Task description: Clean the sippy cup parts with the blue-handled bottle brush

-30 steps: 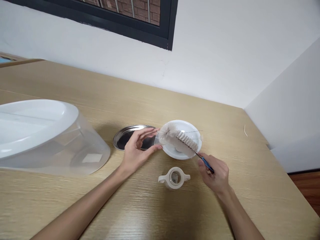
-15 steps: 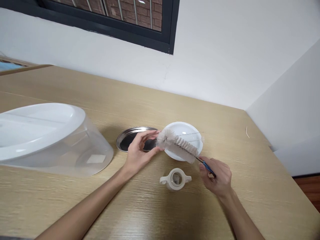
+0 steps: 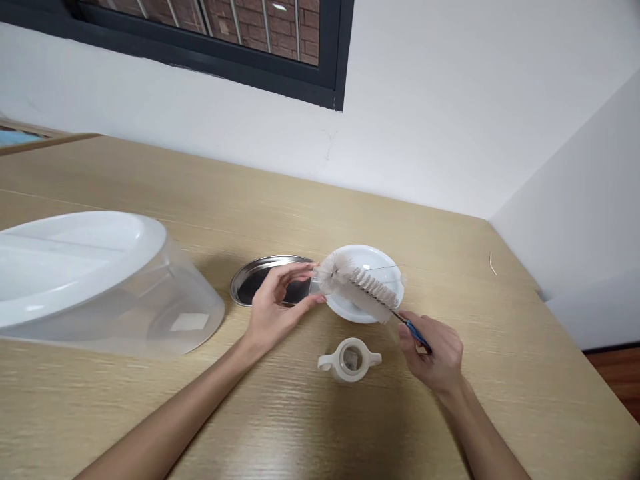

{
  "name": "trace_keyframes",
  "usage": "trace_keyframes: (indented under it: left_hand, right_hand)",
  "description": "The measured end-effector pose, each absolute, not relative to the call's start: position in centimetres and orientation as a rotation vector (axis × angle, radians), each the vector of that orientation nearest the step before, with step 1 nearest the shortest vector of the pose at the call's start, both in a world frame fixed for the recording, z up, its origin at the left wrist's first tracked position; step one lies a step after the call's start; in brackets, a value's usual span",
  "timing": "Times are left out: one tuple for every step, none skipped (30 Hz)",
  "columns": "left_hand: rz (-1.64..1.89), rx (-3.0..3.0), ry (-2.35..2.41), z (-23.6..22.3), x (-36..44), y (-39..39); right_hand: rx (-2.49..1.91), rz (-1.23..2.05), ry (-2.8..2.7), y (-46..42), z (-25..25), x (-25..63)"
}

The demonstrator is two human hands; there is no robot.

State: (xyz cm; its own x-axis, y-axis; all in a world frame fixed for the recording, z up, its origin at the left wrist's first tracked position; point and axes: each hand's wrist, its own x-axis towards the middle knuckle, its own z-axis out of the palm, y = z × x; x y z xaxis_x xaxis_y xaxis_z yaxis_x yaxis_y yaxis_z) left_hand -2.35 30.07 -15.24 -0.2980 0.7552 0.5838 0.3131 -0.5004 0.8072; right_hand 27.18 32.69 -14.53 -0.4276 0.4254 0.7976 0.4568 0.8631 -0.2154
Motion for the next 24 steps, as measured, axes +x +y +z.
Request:
trace_keyframes:
  left_hand:
    - [1.866,1.617,1.328,-15.26,-2.35,30.09]
    - [1.873,1.619,1.316,-15.29,-2.35,30.1]
    - [1.88,1.623,1.303,-15.31,-2.34,30.11]
    - [1.884,1.626,1.293,-15.33,-2.34,30.11]
    - [1.888,1.631,1.286,-15.35,-2.34,30.1]
    - [1.889,1.635,1.282,-15.37,-2.33,30.09]
    - [1.89,1.639,1.281,-15.39,-2.34,30.09]
    - [1.892,1.645,1.279,-15.42,-2.34,30.09]
    - [1.897,1.65,1.276,-15.45,-2.35,30.1]
    - [1.904,1.654,1.273,-15.47,-2.36,30.13]
    - [1.915,1.655,1.268,-15.49,-2.37,30.16]
    - [1.925,1.655,1.262,-15.51,-2.38,30.19]
    - [1.936,1.653,1.254,-15.51,-2.38,30.22]
    - [1.945,1.651,1.244,-15.5,-2.37,30.23]
    - [1.949,1.648,1.233,-15.48,-2.36,30.24]
    - [1.95,1.647,1.222,-15.46,-2.35,30.23]
    - [1.948,1.647,1.211,-15.44,-2.34,30.22]
    - [1.943,1.647,1.202,-15.43,-2.33,30.2]
    - [1.941,1.649,1.196,-15.41,-2.33,30.18]
    - [1.942,1.65,1.192,-15.41,-2.32,30.17]
    - [1.948,1.65,1.189,-15.4,-2.33,30.16]
    - [1.957,1.65,1.186,-15.4,-2.33,30.15]
    - [1.963,1.647,1.183,-15.4,-2.34,30.14]
    - [1.966,1.645,1.178,-15.4,-2.35,30.14]
  right_hand:
    - [-0.634,-0.044,-2.078,32.69,-14.54,27.2]
    - [-0.631,-0.045,-2.083,32.69,-14.55,27.21]
    - [-0.632,-0.044,-2.083,32.7,-14.55,27.21]
    - [-0.638,-0.043,-2.079,32.71,-14.54,27.2]
    - [-0.645,-0.042,-2.073,32.72,-14.52,27.18]
    - [-0.65,-0.037,-2.068,32.73,-14.49,27.15]
    - [-0.65,-0.031,-2.068,32.74,-14.45,27.12]
    - [-0.642,-0.024,-2.073,32.74,-14.4,27.08]
    - [-0.63,-0.016,-2.085,32.73,-14.36,27.05]
    - [-0.618,-0.01,-2.097,32.71,-14.33,27.02]
    - [-0.61,-0.009,-2.102,32.7,-14.31,27.0]
    - [-0.609,-0.014,-2.101,32.68,-14.3,26.99]
    - [-0.616,-0.02,-2.093,32.68,-14.32,27.0]
    - [-0.626,-0.025,-2.082,32.69,-14.35,27.02]
    - [-0.635,-0.024,-2.074,32.7,-14.39,27.06]
    - [-0.638,-0.018,-2.07,32.71,-14.43,27.1]
    - [-0.634,-0.009,-2.073,32.73,-14.46,27.16]
    - [-0.626,-0.001,-2.079,32.74,-14.48,27.2]
    - [-0.615,0.002,-2.084,32.75,-14.5,27.24]
    - [-0.611,0.0,-2.088,32.76,-14.5,27.26]
    - [-0.615,-0.005,-2.089,32.76,-14.5,27.26]
    - [-0.626,-0.01,-2.087,32.76,-14.5,27.26]
    - [-0.636,-0.012,-2.083,32.76,-14.5,27.25]
    - [-0.64,-0.007,-2.08,32.77,-14.49,27.24]
